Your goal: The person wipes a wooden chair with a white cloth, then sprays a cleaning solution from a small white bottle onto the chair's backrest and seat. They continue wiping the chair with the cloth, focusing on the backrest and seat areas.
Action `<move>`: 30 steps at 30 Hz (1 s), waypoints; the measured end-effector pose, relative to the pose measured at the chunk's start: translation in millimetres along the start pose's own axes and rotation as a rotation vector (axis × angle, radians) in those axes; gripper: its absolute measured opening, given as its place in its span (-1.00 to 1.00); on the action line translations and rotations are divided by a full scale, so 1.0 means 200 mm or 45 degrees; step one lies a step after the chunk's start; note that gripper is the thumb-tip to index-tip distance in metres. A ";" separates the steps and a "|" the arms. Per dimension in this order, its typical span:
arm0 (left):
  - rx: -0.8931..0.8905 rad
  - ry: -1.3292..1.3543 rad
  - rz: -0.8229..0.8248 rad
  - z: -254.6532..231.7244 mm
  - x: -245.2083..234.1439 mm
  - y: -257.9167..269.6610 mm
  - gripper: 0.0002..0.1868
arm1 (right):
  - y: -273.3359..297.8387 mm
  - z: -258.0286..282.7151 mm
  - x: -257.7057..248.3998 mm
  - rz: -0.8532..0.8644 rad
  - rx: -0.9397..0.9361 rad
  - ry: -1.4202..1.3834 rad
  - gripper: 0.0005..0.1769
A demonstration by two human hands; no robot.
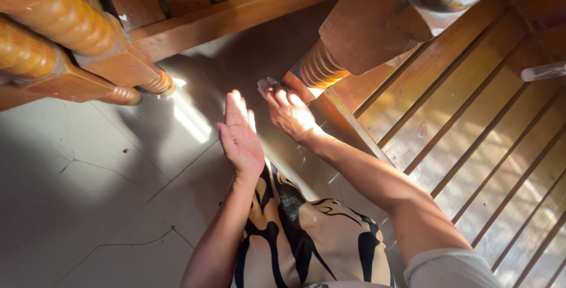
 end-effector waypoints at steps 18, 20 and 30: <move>-0.270 -0.175 -0.094 0.25 -0.30 -0.02 -0.14 | -0.14 0.32 0.58 0.013 0.012 0.247 -0.55; -0.301 -0.207 -0.121 0.29 -0.35 -0.01 -0.15 | -0.13 0.34 0.62 -0.009 0.010 0.277 -0.56; -0.315 -0.161 -0.110 0.30 -0.38 0.02 -0.16 | -0.14 0.38 0.63 0.164 -0.117 0.257 -0.61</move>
Point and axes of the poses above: each hand's wrist, its own y-axis away from the middle knuckle, its own x-axis out of the palm, z = x × y, the point moved 1 cm from there along -y, towards the middle knuckle, and after that the axes turned 7 degrees about z, right-handed, at the moved point
